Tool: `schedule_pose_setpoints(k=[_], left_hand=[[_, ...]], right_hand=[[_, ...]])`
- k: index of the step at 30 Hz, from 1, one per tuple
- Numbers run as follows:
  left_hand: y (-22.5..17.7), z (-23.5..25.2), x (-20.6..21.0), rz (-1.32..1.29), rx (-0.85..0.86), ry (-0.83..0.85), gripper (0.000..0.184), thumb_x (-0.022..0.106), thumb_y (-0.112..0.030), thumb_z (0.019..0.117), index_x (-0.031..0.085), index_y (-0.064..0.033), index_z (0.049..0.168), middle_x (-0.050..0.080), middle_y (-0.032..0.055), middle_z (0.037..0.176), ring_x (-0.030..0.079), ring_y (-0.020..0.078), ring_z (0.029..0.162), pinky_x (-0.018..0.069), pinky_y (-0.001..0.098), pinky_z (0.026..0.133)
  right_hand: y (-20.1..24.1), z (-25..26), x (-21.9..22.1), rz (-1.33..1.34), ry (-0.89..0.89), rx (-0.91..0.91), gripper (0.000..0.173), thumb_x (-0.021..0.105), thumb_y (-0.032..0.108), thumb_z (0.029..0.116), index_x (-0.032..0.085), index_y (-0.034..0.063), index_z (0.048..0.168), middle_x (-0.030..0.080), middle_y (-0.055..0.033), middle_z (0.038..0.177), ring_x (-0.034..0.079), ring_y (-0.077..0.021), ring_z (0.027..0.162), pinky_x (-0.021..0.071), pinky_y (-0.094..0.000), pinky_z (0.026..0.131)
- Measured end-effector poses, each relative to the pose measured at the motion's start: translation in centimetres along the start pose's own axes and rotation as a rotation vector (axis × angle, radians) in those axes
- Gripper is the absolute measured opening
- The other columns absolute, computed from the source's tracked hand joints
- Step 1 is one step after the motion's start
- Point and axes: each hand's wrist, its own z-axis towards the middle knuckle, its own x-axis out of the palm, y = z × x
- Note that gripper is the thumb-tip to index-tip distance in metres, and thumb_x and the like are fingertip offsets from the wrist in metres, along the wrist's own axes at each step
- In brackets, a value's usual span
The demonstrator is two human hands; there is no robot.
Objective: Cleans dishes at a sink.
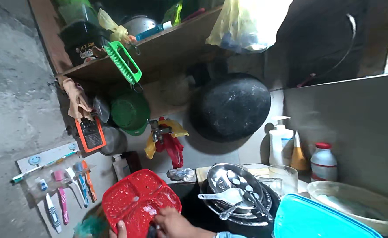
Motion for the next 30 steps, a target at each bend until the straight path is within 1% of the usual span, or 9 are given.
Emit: schedule_pose_setpoints(k=[3,9,14,16,19,22,24,26,30], left_hand=[[0.2,-0.5,-0.3,-0.038,-0.049,0.011,0.056,0.036,-0.025,0.1121,0.023,0.0077,0.156,0.038,0.032,0.153,0.046,0.0307,0.139,0.0387,0.0423,0.115],[-1.0,-1.8,-0.1,-0.062,-0.065,0.041,0.053,0.038,-0.021,0.1118,0.027,0.0078,0.155,0.041,0.0312,0.151,0.049,0.0293,0.135,0.0404,0.0404,0.113],[-0.7,0.4,-1.3,-0.081,-0.038,-0.017,0.05,0.038,-0.023,0.1115,0.034,0.0077,0.151,0.047,0.0295,0.145,0.054,0.0271,0.128,0.0445,0.0414,0.108],[-1.2,1.2,-1.6,-0.068,-0.071,0.003,0.05,0.038,-0.026,0.1119,0.036,0.005,0.152,0.049,0.0275,0.145,0.054,0.0274,0.129,0.0453,0.0432,0.108],[-1.0,2.5,-1.8,-0.05,-0.179,0.068,0.053,0.041,-0.032,0.1115,0.038,-0.001,0.154,0.049,0.0243,0.149,0.052,0.0317,0.135,0.0435,0.0507,0.11],[-0.7,4.5,-2.4,-0.047,-0.296,0.211,0.05,0.042,-0.037,0.1109,0.043,-0.0068,0.151,0.057,0.0198,0.141,0.059,0.0303,0.127,0.0498,0.052,0.103],[-1.0,5.6,-2.3,-0.065,-0.386,0.286,0.049,0.043,-0.04,0.1102,0.045,-0.0109,0.15,0.062,0.0179,0.133,0.064,0.0299,0.117,0.0547,0.0521,0.094],[-0.8,7.0,-1.9,-0.056,-0.429,0.286,0.049,0.046,-0.042,0.1089,0.047,-0.0126,0.148,0.063,0.0182,0.131,0.065,0.0319,0.115,0.0553,0.0542,0.09],[-0.6,7.7,-1.8,0.364,-0.055,0.56,0.059,0.037,-0.042,0.111,0.039,-0.0015,0.154,0.043,0.0228,0.156,0.045,0.0361,0.142,0.0374,0.0526,0.116]], right_hand=[[-2.7,0.7,-1.0,-0.038,-0.157,0.024,0.038,0.064,0.023,0.0954,0.066,0.0035,0.128,0.056,-0.0281,0.135,0.052,-0.0438,0.131,0.0433,-0.0565,0.111],[-4.1,3.9,-3.3,0.094,-0.318,0.339,0.041,0.05,0.02,0.1045,0.055,-0.005,0.136,0.052,-0.0275,0.142,0.051,-0.0392,0.135,0.0421,-0.0469,0.115],[-3.0,1.7,-3.2,0.022,-0.047,0.218,0.039,0.05,0.018,0.1047,0.059,-0.0042,0.135,0.051,-0.0266,0.145,0.047,-0.0415,0.138,0.0386,-0.0531,0.116],[-2.8,0.3,-3.7,0.125,0.072,0.204,0.051,0.047,0.035,0.1081,0.057,-0.0058,0.137,0.05,-0.0283,0.144,0.047,-0.0428,0.137,0.0366,-0.0558,0.116],[-2.9,-1.9,-4.7,0.04,0.222,0.078,0.077,0.06,0.058,0.0976,0.054,-0.0081,0.137,0.05,-0.0318,0.141,0.046,-0.0463,0.136,0.036,-0.0597,0.115],[-2.4,-3.3,-6.0,-0.227,0.354,-0.091,0.06,0.078,0.033,0.0908,0.058,-0.0073,0.131,0.054,-0.0322,0.134,0.051,-0.0491,0.128,0.0395,-0.0622,0.109],[-1.3,-3.7,-6.9,-0.293,0.393,-0.128,0.044,0.074,0.006,0.0867,0.061,-0.0058,0.127,0.058,-0.0308,0.127,0.056,-0.0483,0.122,0.0445,-0.0631,0.103],[0.3,-3.5,-8.9,-0.289,0.416,-0.135,0.036,0.07,-0.002,0.0861,0.065,-0.0037,0.121,0.063,-0.0283,0.12,0.061,-0.0471,0.114,0.0486,-0.0659,0.094],[3.6,-1.7,-13.9,-0.306,0.484,-0.053,0.038,0.073,-0.002,0.0869,0.065,-0.0034,0.123,0.066,-0.0282,0.114,0.063,-0.0472,0.107,0.0482,-0.0674,0.09]])
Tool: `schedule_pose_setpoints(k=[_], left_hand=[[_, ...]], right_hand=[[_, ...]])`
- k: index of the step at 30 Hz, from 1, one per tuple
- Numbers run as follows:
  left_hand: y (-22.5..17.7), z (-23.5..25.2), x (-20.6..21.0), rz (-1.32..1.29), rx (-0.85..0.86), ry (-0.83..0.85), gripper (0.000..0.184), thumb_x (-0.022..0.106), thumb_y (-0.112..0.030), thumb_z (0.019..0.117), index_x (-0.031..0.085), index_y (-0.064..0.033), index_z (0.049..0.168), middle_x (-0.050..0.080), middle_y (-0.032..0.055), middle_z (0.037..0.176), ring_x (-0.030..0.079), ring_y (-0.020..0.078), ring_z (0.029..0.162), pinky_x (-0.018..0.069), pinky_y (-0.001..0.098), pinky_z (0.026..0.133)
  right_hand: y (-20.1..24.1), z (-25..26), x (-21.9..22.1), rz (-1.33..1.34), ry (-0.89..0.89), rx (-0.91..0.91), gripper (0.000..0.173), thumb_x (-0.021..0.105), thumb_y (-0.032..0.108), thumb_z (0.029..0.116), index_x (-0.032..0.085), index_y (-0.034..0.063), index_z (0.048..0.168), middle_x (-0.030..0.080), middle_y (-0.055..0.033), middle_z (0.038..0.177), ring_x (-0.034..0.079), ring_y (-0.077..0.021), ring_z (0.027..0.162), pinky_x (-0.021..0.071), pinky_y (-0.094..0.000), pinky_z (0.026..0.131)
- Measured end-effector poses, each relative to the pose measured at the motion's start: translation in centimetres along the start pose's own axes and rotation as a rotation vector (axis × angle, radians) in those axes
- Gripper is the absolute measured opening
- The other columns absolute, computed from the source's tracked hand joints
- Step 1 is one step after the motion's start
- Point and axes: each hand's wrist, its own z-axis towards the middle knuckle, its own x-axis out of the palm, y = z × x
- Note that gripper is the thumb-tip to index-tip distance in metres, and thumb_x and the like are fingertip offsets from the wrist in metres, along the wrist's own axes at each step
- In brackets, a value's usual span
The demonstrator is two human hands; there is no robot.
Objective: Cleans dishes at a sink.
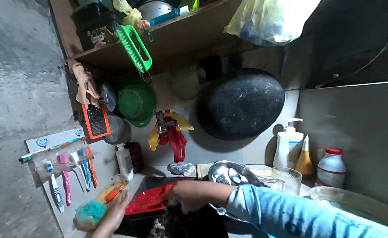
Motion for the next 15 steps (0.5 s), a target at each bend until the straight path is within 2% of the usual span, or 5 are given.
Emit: schedule_pose_setpoints(k=[2,4,9,12,15], left_hand=[[-2.3,-1.3,1.1,0.25,0.149,0.242,0.06,0.039,-0.045,0.1084,0.05,-0.0013,0.147,0.047,0.0202,0.153,0.043,0.0328,0.144,0.0323,0.0514,0.121],[-5.0,-2.5,3.1,0.457,0.196,0.349,0.059,0.055,-0.048,0.1021,0.059,-0.002,0.139,0.06,0.0206,0.139,0.055,0.0323,0.134,0.04,0.0535,0.114],[-8.7,-1.7,6.3,0.546,-0.059,0.045,0.036,0.062,-0.025,0.0992,0.063,0.0018,0.124,0.067,0.0226,0.118,0.065,0.0355,0.115,0.0501,0.0563,0.099],[-8.9,-0.9,5.7,0.345,0.03,-0.106,0.03,0.056,-0.019,0.1026,0.066,0.001,0.122,0.068,0.0203,0.116,0.065,0.0311,0.112,0.0498,0.0511,0.099],[-8.3,-0.6,5.4,-0.078,0.03,-0.207,0.033,0.053,-0.009,0.1043,0.058,0.0025,0.135,0.061,0.0212,0.134,0.058,0.0284,0.125,0.0462,0.0464,0.106]], right_hand=[[-0.3,0.7,-1.9,-0.022,0.015,0.01,0.039,0.074,-0.003,0.0862,0.064,-0.0057,0.124,0.066,-0.0289,0.113,0.063,-0.0463,0.107,0.0479,-0.0651,0.09],[-0.2,2.0,-2.9,-0.062,0.038,0.017,0.046,0.077,-0.002,0.0852,0.063,-0.006,0.129,0.065,-0.029,0.122,0.061,-0.0451,0.115,0.046,-0.063,0.096],[0.1,5.7,-5.1,-0.02,-0.074,-0.038,0.05,0.082,0.006,0.0844,0.063,-0.0051,0.129,0.066,-0.0261,0.118,0.063,-0.0405,0.112,0.0485,-0.0589,0.097],[-0.2,5.0,-7.7,0.261,-0.415,-0.007,0.039,0.08,0.007,0.0876,0.066,-0.0026,0.123,0.068,-0.0229,0.115,0.066,-0.0356,0.107,0.0507,-0.0558,0.097],[0.0,4.9,-6.6,0.506,-0.899,0.034,0.039,0.079,0.015,0.0907,0.065,-0.0019,0.123,0.062,-0.023,0.122,0.064,-0.0348,0.108,0.0529,-0.0531,0.095]])
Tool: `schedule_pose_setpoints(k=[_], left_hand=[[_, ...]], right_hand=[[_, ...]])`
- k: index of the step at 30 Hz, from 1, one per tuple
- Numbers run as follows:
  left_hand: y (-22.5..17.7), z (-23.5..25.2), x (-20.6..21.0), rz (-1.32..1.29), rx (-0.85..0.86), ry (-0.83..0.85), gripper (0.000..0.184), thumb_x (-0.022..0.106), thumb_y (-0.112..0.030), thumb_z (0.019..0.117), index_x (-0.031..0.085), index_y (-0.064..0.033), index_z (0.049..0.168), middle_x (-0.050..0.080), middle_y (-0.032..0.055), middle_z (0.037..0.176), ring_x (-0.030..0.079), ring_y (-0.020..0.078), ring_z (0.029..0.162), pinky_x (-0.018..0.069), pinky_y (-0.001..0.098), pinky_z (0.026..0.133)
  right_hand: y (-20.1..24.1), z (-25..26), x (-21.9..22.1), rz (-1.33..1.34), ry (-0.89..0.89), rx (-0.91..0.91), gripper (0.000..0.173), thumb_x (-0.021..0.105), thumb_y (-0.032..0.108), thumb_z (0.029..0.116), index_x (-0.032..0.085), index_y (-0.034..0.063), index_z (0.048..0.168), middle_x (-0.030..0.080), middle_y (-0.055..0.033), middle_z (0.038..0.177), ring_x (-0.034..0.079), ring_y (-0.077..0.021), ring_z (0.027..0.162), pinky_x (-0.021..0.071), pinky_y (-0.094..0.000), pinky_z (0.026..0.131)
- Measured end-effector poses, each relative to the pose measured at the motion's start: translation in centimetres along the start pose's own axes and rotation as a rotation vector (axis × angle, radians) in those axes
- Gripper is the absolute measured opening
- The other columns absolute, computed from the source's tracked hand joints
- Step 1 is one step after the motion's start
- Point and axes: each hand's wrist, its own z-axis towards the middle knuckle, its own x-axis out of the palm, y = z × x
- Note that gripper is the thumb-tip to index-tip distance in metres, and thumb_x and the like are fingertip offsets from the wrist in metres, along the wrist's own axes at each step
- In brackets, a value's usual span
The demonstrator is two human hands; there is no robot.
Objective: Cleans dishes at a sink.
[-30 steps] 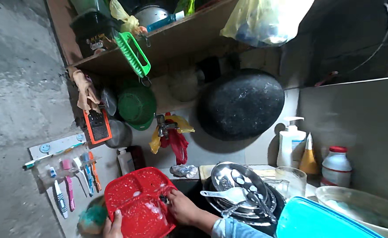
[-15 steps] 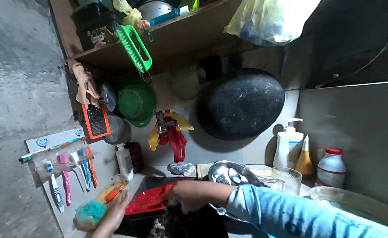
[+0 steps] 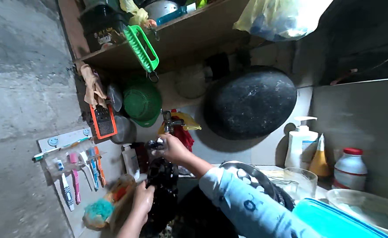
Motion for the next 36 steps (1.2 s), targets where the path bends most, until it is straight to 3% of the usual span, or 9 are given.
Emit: schedule_pose_setpoints(k=[2,5,7,11,15,20,24,30,36], left_hand=[[-0.5,-0.6,-0.1,-0.267,-0.083,-0.023,0.038,0.049,-0.005,0.1059,0.048,0.0016,0.143,0.054,0.0191,0.143,0.051,0.0252,0.133,0.0428,0.0435,0.11],[-0.5,-2.1,-0.1,-0.596,-0.148,-0.044,0.023,0.038,-0.006,0.109,0.053,-0.0022,0.125,0.063,0.0094,0.106,0.063,0.0152,0.096,0.0553,0.0347,0.084],[0.5,-2.8,-0.6,-0.687,-0.155,-0.035,0.022,0.032,-0.008,0.1102,0.052,-0.0033,0.117,0.062,0.0061,0.093,0.063,0.0128,0.085,0.0557,0.0326,0.077],[2.1,-3.3,-1.0,-0.612,-0.14,-0.109,0.023,0.035,-0.004,0.1088,0.051,0.0015,0.124,0.06,0.0084,0.102,0.061,0.0119,0.092,0.0545,0.0317,0.083],[3.8,-3.1,-1.1,-0.659,-0.172,-0.199,0.019,0.039,-0.003,0.1069,0.055,0.002,0.114,0.061,0.0086,0.092,0.062,0.0137,0.084,0.0544,0.0328,0.077],[6.4,-2.9,-0.6,-0.96,-0.077,-0.14,0.048,0.046,0.006,0.0984,0.038,-0.0012,0.145,0.06,0.0187,0.125,0.065,0.0237,0.108,0.0569,0.0429,0.09],[7.0,-4.0,0.9,-0.979,-0.061,-0.105,0.042,0.046,-0.003,0.1057,0.036,-0.0011,0.146,0.06,0.0157,0.128,0.065,0.0187,0.111,0.0558,0.0388,0.095],[8.0,-4.2,2.0,-0.9,-0.061,-0.097,0.033,0.044,-0.012,0.1086,0.044,0.0004,0.14,0.067,0.0102,0.115,0.067,0.0106,0.102,0.0564,0.0309,0.091],[9.8,-5.0,2.4,-1.033,-0.141,-0.109,0.03,0.038,-0.018,0.1113,0.044,-0.0046,0.137,0.068,0.0073,0.106,0.069,0.0121,0.095,0.0593,0.0339,0.086]], right_hand=[[-0.5,-2.1,3.8,0.096,-0.176,-0.017,0.04,0.074,0.025,0.0959,0.064,-0.0002,0.126,0.057,-0.0232,0.132,0.062,-0.0353,0.112,0.0544,-0.0526,0.093],[-2.2,-4.1,10.9,0.122,-0.199,-0.167,0.038,0.055,0.032,0.1031,0.072,0.0085,0.127,0.053,-0.0166,0.15,0.043,-0.0341,0.145,0.0327,-0.0534,0.122],[-2.6,-4.7,13.3,0.091,-0.236,-0.3,0.036,0.048,0.029,0.1047,0.077,0.0128,0.119,0.058,-0.0125,0.148,0.038,-0.0367,0.149,0.0238,-0.0572,0.125],[-2.9,-4.9,14.9,0.147,-0.264,-0.443,0.024,0.056,0.011,0.1002,0.078,0.0062,0.109,0.064,-0.0155,0.14,0.047,-0.0373,0.144,0.0319,-0.0537,0.123],[-2.8,-6.2,16.3,0.201,-0.215,-0.468,0.026,0.053,-0.003,0.0976,0.075,0.0027,0.11,0.066,-0.0179,0.136,0.051,-0.0368,0.141,0.0376,-0.0487,0.121],[-5.9,-7.6,16.0,0.055,-0.177,-0.031,0.033,0.051,0.008,0.1017,0.064,-0.001,0.131,0.055,-0.0237,0.146,0.053,-0.0325,0.138,0.0426,-0.0417,0.117],[-6.3,-7.6,15.2,0.018,-0.062,0.298,0.04,0.049,0.007,0.1007,0.058,-0.0026,0.139,0.044,-0.0248,0.154,0.047,-0.0339,0.142,0.0401,-0.0417,0.118],[-4.1,-10.2,16.8,0.069,-0.094,0.202,0.028,0.058,0.011,0.0979,0.066,-0.0057,0.119,0.058,-0.0269,0.131,0.056,-0.0382,0.128,0.046,-0.0455,0.11],[-6.4,-11.4,16.4,0.126,0.07,0.008,0.026,0.058,0.012,0.0963,0.071,-0.0039,0.111,0.054,-0.0269,0.14,0.051,-0.0371,0.134,0.0433,-0.0462,0.113]])
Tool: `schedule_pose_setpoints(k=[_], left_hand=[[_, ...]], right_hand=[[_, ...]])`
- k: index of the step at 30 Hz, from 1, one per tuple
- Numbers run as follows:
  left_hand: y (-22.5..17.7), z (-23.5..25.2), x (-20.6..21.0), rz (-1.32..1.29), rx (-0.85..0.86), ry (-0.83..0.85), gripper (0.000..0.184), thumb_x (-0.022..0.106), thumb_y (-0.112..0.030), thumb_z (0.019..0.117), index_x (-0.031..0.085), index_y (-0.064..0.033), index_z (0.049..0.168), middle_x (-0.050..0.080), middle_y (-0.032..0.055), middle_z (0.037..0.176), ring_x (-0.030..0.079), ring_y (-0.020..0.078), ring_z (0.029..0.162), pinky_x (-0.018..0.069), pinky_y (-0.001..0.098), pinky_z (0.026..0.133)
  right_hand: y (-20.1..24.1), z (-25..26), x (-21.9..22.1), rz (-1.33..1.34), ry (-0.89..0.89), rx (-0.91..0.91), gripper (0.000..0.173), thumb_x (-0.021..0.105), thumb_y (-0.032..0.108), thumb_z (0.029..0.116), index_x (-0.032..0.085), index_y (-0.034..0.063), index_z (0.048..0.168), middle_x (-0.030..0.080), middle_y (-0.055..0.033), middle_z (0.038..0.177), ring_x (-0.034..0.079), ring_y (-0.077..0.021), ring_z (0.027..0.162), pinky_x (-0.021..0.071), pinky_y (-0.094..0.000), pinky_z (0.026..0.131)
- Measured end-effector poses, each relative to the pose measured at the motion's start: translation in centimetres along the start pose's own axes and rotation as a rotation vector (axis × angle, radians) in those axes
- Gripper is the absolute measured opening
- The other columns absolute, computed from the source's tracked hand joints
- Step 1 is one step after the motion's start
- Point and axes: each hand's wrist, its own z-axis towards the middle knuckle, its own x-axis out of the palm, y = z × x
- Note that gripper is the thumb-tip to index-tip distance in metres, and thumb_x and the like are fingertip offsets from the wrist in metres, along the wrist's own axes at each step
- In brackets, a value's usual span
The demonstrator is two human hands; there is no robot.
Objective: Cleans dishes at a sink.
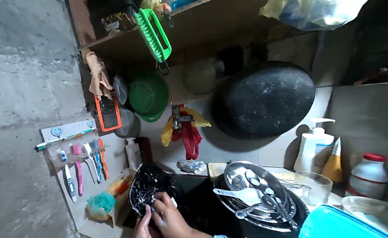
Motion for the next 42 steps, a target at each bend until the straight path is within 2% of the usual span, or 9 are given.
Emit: schedule_pose_setpoints(k=[5,8,11,15,22,29,34,38,42], left_hand=[[0.5,-0.3,-0.3,-0.001,-0.003,0.026,0.04,0.044,-0.006,0.1082,0.034,-0.0031,0.147,0.062,0.0141,0.124,0.067,0.0184,0.107,0.0579,0.0399,0.091],[0.2,-0.2,-0.1,-0.02,-0.012,-0.022,0.04,0.045,-0.008,0.1084,0.035,-0.0041,0.147,0.063,0.0147,0.123,0.067,0.0202,0.105,0.0584,0.0408,0.089],[0.1,0.2,-0.1,-0.085,-0.034,-0.101,0.038,0.045,-0.011,0.1093,0.038,-0.0049,0.146,0.062,0.0158,0.124,0.066,0.0222,0.107,0.0574,0.0422,0.089],[-0.2,0.6,-0.4,-0.175,-0.063,-0.124,0.034,0.044,-0.015,0.1099,0.042,-0.0044,0.143,0.064,0.0167,0.122,0.067,0.0245,0.107,0.0574,0.0436,0.09],[0.1,0.7,-0.4,-0.188,-0.045,-0.097,0.036,0.047,-0.011,0.1084,0.04,-0.0037,0.143,0.063,0.0159,0.123,0.066,0.0226,0.108,0.0565,0.0428,0.092],[-0.2,0.3,-0.3,-0.146,-0.035,-0.081,0.039,0.047,-0.005,0.1071,0.038,-0.0006,0.144,0.061,0.016,0.123,0.064,0.0192,0.107,0.055,0.0391,0.093],[0.0,0.6,-0.8,-0.153,-0.023,-0.012,0.038,0.047,-0.004,0.1064,0.037,-0.0018,0.143,0.064,0.0134,0.119,0.066,0.0171,0.104,0.0559,0.0376,0.093],[0.0,0.3,-0.7,-0.133,-0.012,-0.014,0.038,0.047,-0.003,0.1064,0.037,-0.0009,0.143,0.064,0.0127,0.119,0.066,0.0153,0.103,0.0559,0.0362,0.092],[0.0,0.4,-0.8,-0.042,-0.012,-0.024,0.042,0.049,-0.007,0.1064,0.038,0.0004,0.146,0.061,0.016,0.128,0.063,0.018,0.112,0.0529,0.0394,0.097]], right_hand=[[-0.2,3.1,-0.7,0.035,-0.167,0.324,0.04,0.058,0.003,0.0933,0.056,-0.0041,0.132,0.051,-0.0288,0.139,0.052,-0.0394,0.131,0.0464,-0.0457,0.11],[0.2,4.8,-1.2,-0.004,-0.217,0.47,0.04,0.065,0.004,0.0916,0.056,-0.0036,0.13,0.053,-0.0283,0.134,0.054,-0.0399,0.127,0.0462,-0.0465,0.108],[0.5,5.2,-2.3,-0.186,-0.015,0.417,0.033,0.064,0.024,0.0989,0.068,0.003,0.124,0.061,-0.0206,0.132,0.052,-0.037,0.131,0.0393,-0.0504,0.113],[1.0,6.1,-4.5,-0.288,0.25,0.338,0.05,0.053,0.046,0.1048,0.064,0.0093,0.136,0.059,-0.0176,0.142,0.048,-0.0377,0.138,0.0314,-0.0576,0.117],[3.3,10.9,-6.6,-0.45,0.31,0.139,0.027,0.061,0.017,0.1013,0.073,0.0161,0.125,0.064,-0.0154,0.13,0.061,-0.0316,0.124,0.0483,-0.0507,0.106],[1.7,12.9,-4.1,-0.726,0.411,-0.101,0.034,0.058,0.015,0.1018,0.065,0.013,0.135,0.061,-0.0227,0.133,0.058,-0.0418,0.125,0.0453,-0.0589,0.105],[0.0,12.8,-3.0,-0.757,0.147,-0.337,0.025,0.05,0.012,0.105,0.071,-0.0002,0.11,0.07,-0.0231,0.108,0.07,-0.0401,0.104,0.0564,-0.0532,0.09],[1.9,13.6,-4.6,-0.568,0.193,0.057,0.028,0.049,0.014,0.1065,0.068,-0.0004,0.121,0.068,-0.0211,0.122,0.065,-0.0368,0.118,0.0501,-0.0536,0.103],[4.4,14.1,-5.3,-0.366,0.259,0.048,0.022,0.061,0.015,0.1025,0.073,0.0045,0.117,0.073,-0.0139,0.114,0.069,-0.0276,0.11,0.0519,-0.0486,0.101]])
